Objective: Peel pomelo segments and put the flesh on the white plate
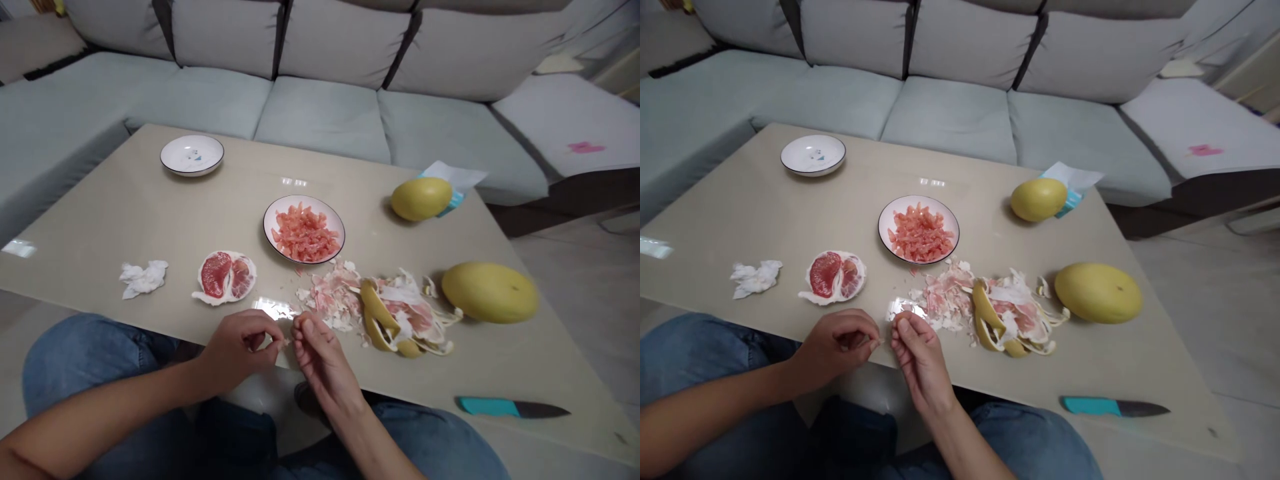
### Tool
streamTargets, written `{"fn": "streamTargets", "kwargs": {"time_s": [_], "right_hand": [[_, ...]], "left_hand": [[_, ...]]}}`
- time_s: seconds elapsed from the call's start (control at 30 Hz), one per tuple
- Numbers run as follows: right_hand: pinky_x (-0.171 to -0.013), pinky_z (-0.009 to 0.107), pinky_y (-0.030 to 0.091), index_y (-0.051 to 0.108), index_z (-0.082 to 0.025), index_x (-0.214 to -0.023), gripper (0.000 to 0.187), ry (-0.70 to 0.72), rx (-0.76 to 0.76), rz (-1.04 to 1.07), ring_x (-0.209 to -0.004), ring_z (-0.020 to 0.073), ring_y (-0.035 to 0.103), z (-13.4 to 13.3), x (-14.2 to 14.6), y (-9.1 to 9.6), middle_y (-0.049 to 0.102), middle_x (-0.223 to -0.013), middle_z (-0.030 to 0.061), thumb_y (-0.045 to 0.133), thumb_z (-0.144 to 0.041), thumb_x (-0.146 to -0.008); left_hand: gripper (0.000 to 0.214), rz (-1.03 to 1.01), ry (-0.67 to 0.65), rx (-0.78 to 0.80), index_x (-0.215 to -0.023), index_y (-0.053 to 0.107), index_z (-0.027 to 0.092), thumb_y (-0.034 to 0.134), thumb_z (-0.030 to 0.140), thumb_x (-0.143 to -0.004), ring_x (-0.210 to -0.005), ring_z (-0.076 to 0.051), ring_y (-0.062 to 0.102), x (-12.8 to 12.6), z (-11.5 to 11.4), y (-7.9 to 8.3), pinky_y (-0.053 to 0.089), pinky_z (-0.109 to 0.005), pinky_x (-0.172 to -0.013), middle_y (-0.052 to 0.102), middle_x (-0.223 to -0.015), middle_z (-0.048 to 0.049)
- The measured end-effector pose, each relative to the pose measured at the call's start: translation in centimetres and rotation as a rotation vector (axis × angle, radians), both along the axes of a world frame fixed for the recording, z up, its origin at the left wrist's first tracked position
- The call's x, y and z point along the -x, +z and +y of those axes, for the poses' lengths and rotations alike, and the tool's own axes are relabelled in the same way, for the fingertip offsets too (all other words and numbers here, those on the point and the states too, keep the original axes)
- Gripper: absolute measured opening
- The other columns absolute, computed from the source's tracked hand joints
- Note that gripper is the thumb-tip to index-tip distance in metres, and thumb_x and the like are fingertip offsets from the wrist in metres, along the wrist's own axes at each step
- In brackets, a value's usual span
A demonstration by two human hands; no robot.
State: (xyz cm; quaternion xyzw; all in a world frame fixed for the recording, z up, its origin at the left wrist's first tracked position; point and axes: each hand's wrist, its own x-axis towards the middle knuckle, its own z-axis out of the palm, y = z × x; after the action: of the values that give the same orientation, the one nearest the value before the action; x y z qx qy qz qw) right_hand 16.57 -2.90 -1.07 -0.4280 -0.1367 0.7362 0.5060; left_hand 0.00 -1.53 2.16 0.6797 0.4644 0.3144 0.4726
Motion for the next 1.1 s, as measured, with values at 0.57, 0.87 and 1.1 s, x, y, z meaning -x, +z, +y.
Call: {"fn": "streamTargets", "kwargs": {"time_s": [0.57, 0.87, 1.1], "right_hand": [[-0.065, 0.028, 0.057, 0.07, -0.02, -0.096, 0.03, -0.085, -0.33, -0.528, -0.079, 0.0174, 0.065, 2.4, -3.0, 0.7, 0.071, -0.091, 0.0062, 0.079, -0.033, -0.07], [-0.074, 0.031, 0.054, 0.071, -0.015, -0.096, 0.024, -0.011, -0.672, -1.366, -0.08, 0.0181, 0.066, 14.4, -7.7, 2.1, 0.073, -0.095, 0.0085, 0.058, -0.03, -0.082], [-0.077, 0.031, 0.049, 0.072, -0.017, -0.099, 0.029, 0.073, -0.665, -1.643, -0.079, 0.0196, 0.066, 22.1, -9.0, 1.0, 0.074, -0.093, 0.0089, 0.054, -0.013, -0.077]], "left_hand": [[0.02, 0.243, -0.036, -0.143, -0.099, 0.065, 0.021, 0.052, 0.018, -0.084, -0.064, -0.014, 0.051, 0.4, 1.5, -2.2, 0.041, -0.025, -0.063, 0.064, -0.081, -0.002], [0.016, -0.078, 0.021, 0.197, -0.093, 0.066, 0.019, 0.056, 0.023, -0.081, -0.067, -0.014, 0.052, -0.8, 1.8, -2.1, 0.04, -0.022, -0.059, 0.061, -0.075, -0.0014], [0.02, -0.767, 0.073, 0.932, -0.087, 0.065, 0.013, 0.064, 0.033, -0.081, -0.06, -0.008, 0.053, -1.3, 2.1, -2.6, 0.042, -0.02, -0.057, 0.061, -0.075, -0.0023]]}}
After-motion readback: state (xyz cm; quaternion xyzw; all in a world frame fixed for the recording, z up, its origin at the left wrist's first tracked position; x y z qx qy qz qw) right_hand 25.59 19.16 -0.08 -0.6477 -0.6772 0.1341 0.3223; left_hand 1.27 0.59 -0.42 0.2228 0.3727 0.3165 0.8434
